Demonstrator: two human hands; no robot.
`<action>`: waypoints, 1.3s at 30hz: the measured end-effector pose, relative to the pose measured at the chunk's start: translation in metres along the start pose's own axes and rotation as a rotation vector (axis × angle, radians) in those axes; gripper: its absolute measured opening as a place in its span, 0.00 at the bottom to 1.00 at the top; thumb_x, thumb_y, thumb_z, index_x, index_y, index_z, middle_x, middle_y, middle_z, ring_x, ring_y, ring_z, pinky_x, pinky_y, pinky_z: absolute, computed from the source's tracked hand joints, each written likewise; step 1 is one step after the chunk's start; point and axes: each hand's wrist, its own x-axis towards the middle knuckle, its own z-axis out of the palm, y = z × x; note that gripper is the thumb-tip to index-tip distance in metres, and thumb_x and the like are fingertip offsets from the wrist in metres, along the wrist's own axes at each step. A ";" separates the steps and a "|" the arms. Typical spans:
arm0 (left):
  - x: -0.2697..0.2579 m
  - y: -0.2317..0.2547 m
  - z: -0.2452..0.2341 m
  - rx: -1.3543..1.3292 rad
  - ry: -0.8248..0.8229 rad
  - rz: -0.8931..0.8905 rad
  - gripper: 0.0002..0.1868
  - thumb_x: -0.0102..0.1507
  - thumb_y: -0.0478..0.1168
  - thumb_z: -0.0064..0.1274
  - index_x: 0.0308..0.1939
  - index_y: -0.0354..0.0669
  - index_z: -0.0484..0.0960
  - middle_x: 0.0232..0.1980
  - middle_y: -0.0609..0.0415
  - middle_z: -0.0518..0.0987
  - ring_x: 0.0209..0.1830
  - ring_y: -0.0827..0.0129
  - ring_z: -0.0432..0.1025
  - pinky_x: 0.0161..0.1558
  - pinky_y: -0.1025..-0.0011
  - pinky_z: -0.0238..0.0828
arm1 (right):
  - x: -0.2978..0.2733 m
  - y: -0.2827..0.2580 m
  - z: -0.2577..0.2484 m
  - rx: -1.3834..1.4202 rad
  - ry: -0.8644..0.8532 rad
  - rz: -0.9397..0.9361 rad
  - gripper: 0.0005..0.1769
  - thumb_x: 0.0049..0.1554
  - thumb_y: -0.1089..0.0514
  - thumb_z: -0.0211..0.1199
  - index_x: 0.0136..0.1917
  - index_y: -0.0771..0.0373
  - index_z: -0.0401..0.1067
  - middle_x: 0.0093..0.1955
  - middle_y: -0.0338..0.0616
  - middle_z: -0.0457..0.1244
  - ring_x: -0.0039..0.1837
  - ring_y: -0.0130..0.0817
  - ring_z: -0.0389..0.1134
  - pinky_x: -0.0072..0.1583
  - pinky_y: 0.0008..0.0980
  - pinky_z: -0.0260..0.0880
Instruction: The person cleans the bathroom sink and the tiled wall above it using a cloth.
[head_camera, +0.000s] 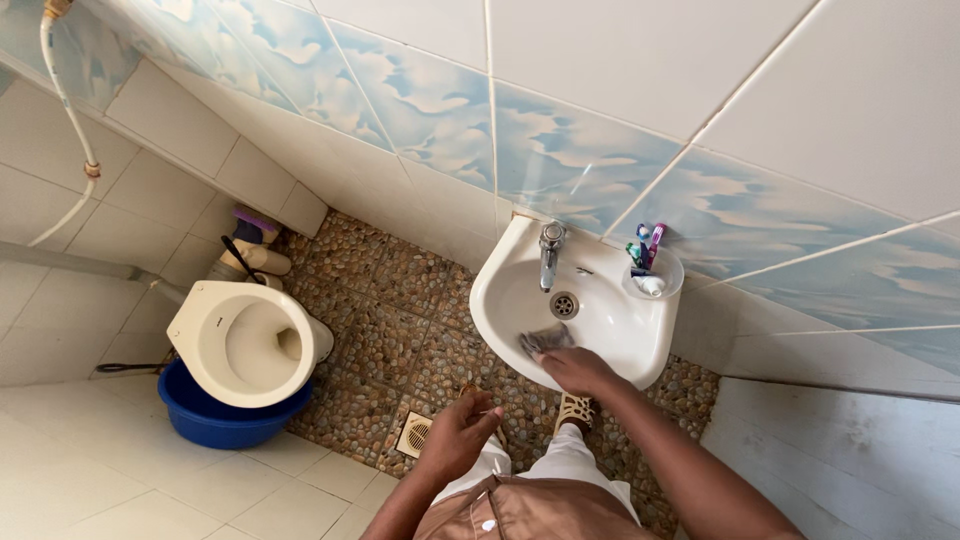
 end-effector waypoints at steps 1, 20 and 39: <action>0.002 0.003 0.002 0.000 -0.003 0.001 0.31 0.65 0.50 0.54 0.65 0.31 0.72 0.59 0.38 0.82 0.61 0.57 0.79 0.61 0.62 0.76 | 0.016 -0.006 0.002 0.044 0.067 -0.116 0.36 0.66 0.32 0.34 0.78 0.49 0.60 0.76 0.56 0.59 0.76 0.52 0.60 0.76 0.49 0.58; 0.003 0.015 0.023 0.096 0.000 -0.040 0.31 0.65 0.51 0.54 0.66 0.34 0.73 0.59 0.41 0.83 0.58 0.59 0.80 0.59 0.64 0.78 | -0.041 -0.022 -0.007 -0.245 0.349 0.155 0.33 0.66 0.37 0.31 0.70 0.52 0.67 0.69 0.56 0.59 0.71 0.53 0.60 0.75 0.54 0.49; 0.008 0.031 0.038 0.092 -0.041 0.006 0.31 0.65 0.50 0.53 0.68 0.34 0.70 0.60 0.39 0.80 0.59 0.58 0.79 0.59 0.63 0.78 | 0.046 0.056 -0.014 -0.423 0.457 -0.173 0.37 0.65 0.46 0.38 0.82 0.61 0.42 0.87 0.49 0.33 0.86 0.42 0.30 0.81 0.43 0.26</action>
